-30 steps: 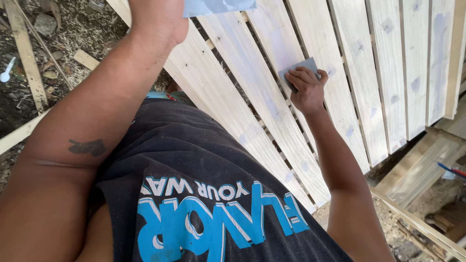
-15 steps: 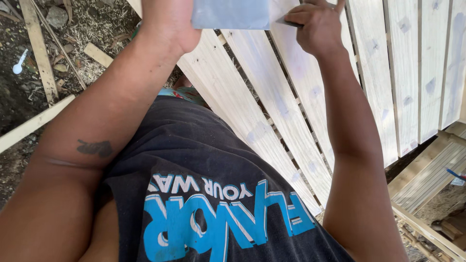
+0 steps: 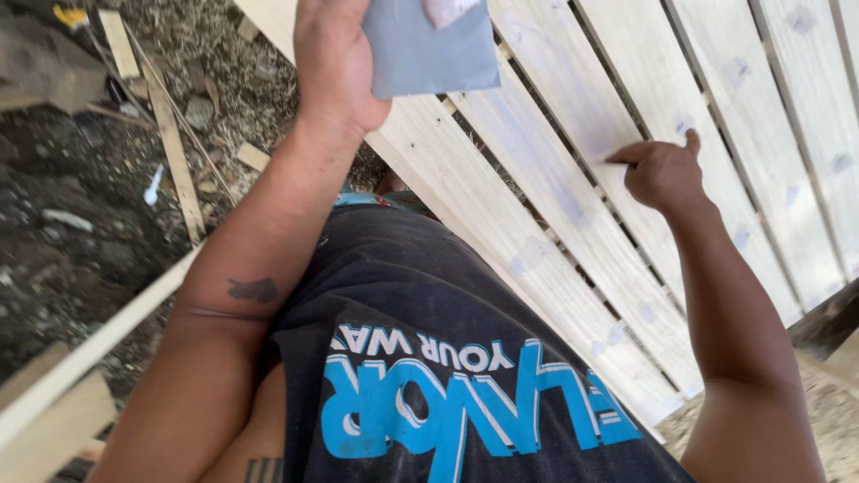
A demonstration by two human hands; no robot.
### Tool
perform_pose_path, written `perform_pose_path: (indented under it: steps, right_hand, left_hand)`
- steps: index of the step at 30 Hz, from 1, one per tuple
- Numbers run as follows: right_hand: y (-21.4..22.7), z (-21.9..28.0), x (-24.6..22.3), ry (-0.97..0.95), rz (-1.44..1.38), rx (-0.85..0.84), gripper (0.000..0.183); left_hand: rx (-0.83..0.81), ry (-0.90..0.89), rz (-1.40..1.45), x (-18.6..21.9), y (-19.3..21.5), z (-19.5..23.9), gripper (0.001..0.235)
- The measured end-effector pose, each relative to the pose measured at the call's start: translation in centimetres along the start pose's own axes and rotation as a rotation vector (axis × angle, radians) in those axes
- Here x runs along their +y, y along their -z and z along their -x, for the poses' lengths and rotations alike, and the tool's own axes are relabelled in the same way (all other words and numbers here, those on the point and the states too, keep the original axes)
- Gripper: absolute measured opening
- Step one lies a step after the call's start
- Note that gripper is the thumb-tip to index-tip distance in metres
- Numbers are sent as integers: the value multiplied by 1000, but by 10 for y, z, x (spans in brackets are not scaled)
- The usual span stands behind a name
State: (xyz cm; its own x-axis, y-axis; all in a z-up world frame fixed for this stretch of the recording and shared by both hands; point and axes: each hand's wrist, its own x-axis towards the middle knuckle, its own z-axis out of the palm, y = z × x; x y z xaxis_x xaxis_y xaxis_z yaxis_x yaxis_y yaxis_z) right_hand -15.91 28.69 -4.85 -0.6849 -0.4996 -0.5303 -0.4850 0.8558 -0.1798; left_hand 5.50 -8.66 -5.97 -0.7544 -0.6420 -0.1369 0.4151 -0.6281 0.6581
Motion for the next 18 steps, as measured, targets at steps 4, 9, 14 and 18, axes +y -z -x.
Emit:
perform_pose_path:
  steps: [4, 9, 14, 18]
  right_hand:
    - [4, 34, -70, 345, -1669, 361, 38]
    - [2, 55, -161, 697, -1879, 521, 44]
    - [3, 67, -208, 620, -871, 610, 47]
    - [34, 81, -235, 494, -375, 685, 47]
  left_hand:
    - [-235, -43, -67, -9, -47, 9, 19]
    - [-382, -315, -353, -20, -74, -1, 19]
    - [-361, -388, -403, 8, -59, -12, 18]
    - [-390, -384, -357, 37, -49, -18, 25]
